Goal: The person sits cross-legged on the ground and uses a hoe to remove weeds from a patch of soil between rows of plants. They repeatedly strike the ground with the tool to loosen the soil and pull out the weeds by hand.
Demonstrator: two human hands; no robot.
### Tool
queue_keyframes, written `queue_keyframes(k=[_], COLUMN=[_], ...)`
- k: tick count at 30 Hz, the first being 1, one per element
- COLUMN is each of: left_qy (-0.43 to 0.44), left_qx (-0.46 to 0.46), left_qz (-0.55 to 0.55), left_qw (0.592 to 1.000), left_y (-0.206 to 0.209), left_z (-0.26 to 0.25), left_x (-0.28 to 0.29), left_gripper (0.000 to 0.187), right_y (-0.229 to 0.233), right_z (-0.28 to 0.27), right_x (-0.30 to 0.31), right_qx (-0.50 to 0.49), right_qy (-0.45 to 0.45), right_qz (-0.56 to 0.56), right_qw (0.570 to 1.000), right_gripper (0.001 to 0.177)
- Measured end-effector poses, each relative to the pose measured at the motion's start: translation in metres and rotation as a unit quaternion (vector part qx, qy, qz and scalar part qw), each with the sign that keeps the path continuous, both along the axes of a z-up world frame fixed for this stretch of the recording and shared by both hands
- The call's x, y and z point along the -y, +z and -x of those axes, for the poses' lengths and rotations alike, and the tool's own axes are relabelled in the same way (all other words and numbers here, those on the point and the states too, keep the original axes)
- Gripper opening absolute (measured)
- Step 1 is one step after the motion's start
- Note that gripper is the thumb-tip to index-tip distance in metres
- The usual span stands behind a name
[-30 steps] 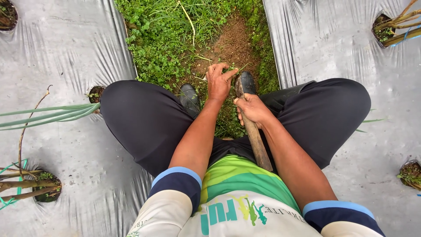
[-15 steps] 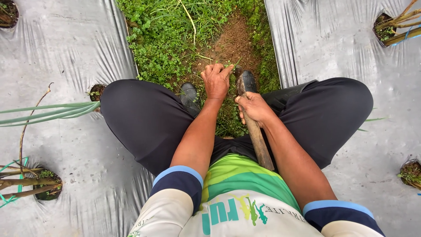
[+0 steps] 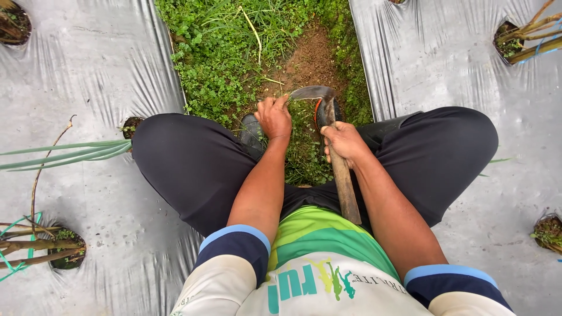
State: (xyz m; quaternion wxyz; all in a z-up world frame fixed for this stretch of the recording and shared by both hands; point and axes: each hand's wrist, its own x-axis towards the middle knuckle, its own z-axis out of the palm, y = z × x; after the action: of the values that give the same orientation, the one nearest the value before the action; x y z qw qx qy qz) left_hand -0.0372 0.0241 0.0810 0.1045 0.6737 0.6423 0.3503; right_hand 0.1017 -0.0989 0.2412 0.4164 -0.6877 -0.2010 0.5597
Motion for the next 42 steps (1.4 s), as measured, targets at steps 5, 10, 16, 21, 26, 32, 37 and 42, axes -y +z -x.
queue_keyframes(k=[5,10,16,21,26,32,37,42], left_qy=[-0.040,-0.247,-0.365,-0.376,-0.342,-0.331,-0.331,-0.317], left_qx=[-0.059,-0.134,-0.256,-0.245,-0.259,-0.242,-0.242,-0.245], left_qz=[0.337,0.553,0.478,0.332,0.333,0.381,0.389,0.428], left_qw=[0.939,0.784,0.757,0.830,0.840,0.829,0.825,0.810], left_y=[-0.041,-0.024,0.116,0.249,0.282,0.233,0.227,0.231], left_z=[0.009,-0.013,-0.010,0.024,0.037,0.032,0.045,0.045], left_x=[0.007,0.028,-0.046,-0.147,-0.231,-0.289,-0.299,-0.302], left_gripper=[0.015,0.010,0.023,0.033,0.043,0.045,0.048,0.049], right_y=[0.002,-0.014,-0.091,-0.166,-0.219,-0.266,-0.284,-0.300], right_z=[-0.015,-0.016,-0.030,-0.045,-0.053,-0.064,-0.056,-0.040], right_x=[-0.017,-0.056,-0.134,-0.194,-0.254,-0.315,-0.341,-0.345], right_qx=[0.007,-0.031,-0.067,-0.023,-0.009,0.011,0.009,0.032], right_qy=[-0.077,-0.155,-0.197,-0.145,-0.159,-0.191,-0.213,-0.152], right_qz=[0.012,0.022,0.061,0.119,0.130,0.143,0.149,0.166], right_qw=[0.997,0.987,0.976,0.982,0.979,0.971,0.966,0.974], right_gripper=[0.018,0.017,0.027,0.035,0.034,0.032,0.029,0.021])
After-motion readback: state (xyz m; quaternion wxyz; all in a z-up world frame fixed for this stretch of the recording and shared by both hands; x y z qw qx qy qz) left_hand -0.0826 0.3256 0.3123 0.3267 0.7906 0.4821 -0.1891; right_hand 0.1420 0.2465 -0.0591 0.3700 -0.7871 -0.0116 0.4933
